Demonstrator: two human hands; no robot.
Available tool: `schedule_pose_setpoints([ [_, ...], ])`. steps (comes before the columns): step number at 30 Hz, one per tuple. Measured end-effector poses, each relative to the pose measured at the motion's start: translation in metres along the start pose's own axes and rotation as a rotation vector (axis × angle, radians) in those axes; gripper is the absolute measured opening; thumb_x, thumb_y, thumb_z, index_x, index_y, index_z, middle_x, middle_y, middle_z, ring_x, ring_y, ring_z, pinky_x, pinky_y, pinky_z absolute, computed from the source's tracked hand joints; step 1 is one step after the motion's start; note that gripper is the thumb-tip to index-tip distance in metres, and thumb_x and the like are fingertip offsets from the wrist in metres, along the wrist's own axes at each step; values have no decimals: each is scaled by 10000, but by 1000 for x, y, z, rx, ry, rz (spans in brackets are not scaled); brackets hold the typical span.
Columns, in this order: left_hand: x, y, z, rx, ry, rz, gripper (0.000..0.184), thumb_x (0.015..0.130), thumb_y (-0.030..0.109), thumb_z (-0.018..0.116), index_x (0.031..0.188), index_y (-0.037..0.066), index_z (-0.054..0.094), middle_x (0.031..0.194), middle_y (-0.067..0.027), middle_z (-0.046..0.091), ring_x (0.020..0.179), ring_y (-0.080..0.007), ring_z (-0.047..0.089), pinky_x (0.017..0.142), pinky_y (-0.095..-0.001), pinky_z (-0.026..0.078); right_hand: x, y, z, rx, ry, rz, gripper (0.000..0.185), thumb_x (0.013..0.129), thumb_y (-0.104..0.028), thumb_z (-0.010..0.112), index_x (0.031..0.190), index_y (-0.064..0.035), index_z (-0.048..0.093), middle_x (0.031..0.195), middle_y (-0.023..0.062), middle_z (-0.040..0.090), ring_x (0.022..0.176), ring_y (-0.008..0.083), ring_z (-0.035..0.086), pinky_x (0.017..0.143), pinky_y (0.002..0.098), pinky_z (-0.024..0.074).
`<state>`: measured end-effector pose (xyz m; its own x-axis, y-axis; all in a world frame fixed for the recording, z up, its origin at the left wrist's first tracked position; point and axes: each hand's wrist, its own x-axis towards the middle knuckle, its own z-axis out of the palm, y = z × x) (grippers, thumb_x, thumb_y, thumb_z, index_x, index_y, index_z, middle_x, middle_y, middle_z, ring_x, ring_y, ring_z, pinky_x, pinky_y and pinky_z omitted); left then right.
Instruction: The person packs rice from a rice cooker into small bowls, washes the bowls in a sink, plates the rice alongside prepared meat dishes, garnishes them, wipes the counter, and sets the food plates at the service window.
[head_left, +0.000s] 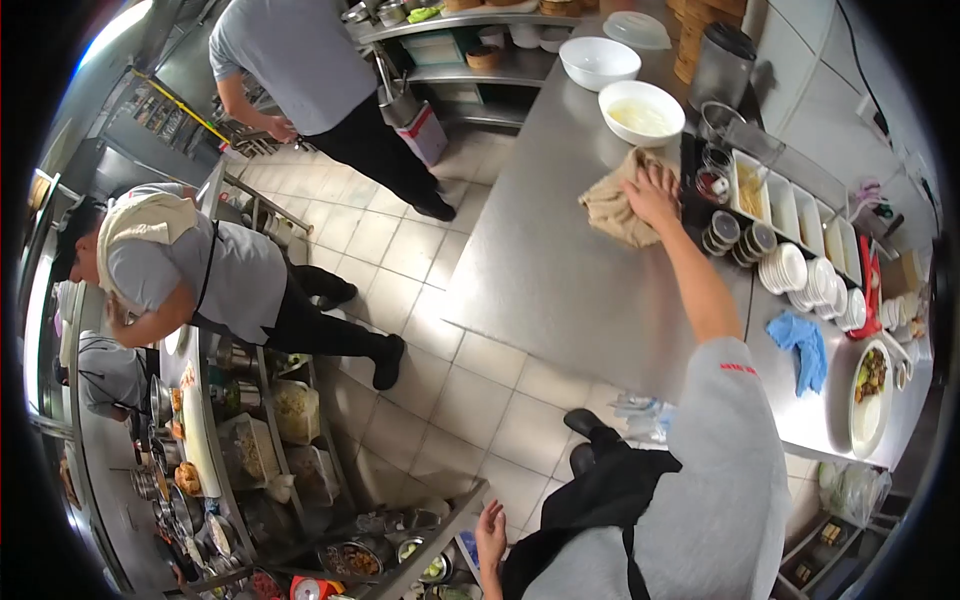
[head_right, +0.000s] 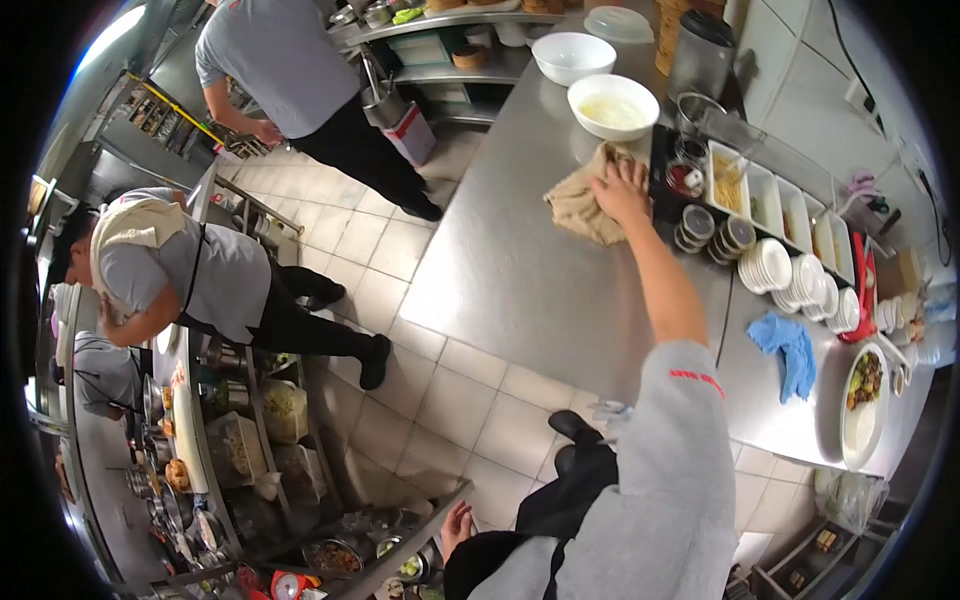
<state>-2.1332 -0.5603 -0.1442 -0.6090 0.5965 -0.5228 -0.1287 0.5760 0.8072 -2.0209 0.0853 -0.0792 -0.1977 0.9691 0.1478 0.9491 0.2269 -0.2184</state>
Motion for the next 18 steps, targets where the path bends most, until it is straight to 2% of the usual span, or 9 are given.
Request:
schedule_pose_setpoints([
  [2,-7,-22,-4,-60,5,-13,354,872,115,485,1201,-7,436,1110,-186,546,1023,-206,525,864,-286,394,-19,-16,-9,-52,-86,52,685,824,-585,297,1354,-154,253,1400,142,210,1293,391,105,1037,522,63],
  [6,-11,-19,4,-7,-50,10,360,871,112,478,1199,-26,427,1115,-200,536,1043,-218,511,874,-301,394,-129,-33,-40,-91,-122,-207,700,801,-607,304,1358,-188,245,1398,138,218,1283,401,129,1037,527,51],
  [7,-6,-18,11,-11,-96,55,357,871,107,477,1200,-23,429,1122,-191,532,1043,-212,508,875,-299,391,-160,-29,-41,-109,-97,-300,707,789,-600,333,1360,-194,238,1382,143,253,1284,371,157,1044,503,67],
  [8,-3,-9,22,-14,-144,120,355,869,98,480,1199,-23,429,1124,-181,532,1040,-207,508,876,-294,388,-190,-22,-45,-99,-16,-340,652,792,-562,365,1324,-188,323,1343,132,326,1272,332,212,1047,473,99],
  [9,4,-2,34,-3,-221,144,352,868,90,479,1197,-24,430,1124,-180,531,1041,-205,508,876,-292,389,-218,-15,-65,-67,-36,-427,557,811,-498,384,1259,-169,422,1295,111,393,1241,300,275,1038,455,147],
  [10,12,6,45,12,-300,169,349,867,83,479,1196,-26,430,1125,-179,531,1041,-204,507,877,-291,389,-240,-1,-51,-17,68,-519,468,833,-437,384,1198,-160,483,1252,90,433,1212,289,315,1021,464,184],
  [14,23,80,110,234,-517,489,285,870,74,466,1134,-30,490,1094,-161,554,1024,-207,523,864,-300,403,-315,68,-77,140,171,-445,408,837,-377,424,1168,-149,496,1200,74,463,1192,268,346,1006,431,229],
  [15,16,106,125,327,-520,580,262,855,50,468,1100,-29,514,1080,-164,560,1015,-256,533,862,-326,406,-329,85,-86,159,187,-438,399,836,-368,434,1160,-144,499,1192,70,467,1188,264,352,1003,422,238],
  [18,-14,166,187,369,-523,970,271,835,26,465,1098,-20,513,1089,-177,550,1035,-315,512,884,-359,389,-356,142,-89,78,232,-361,394,806,-306,498,1155,-123,495,1179,68,478,1170,246,380,987,393,265],
])
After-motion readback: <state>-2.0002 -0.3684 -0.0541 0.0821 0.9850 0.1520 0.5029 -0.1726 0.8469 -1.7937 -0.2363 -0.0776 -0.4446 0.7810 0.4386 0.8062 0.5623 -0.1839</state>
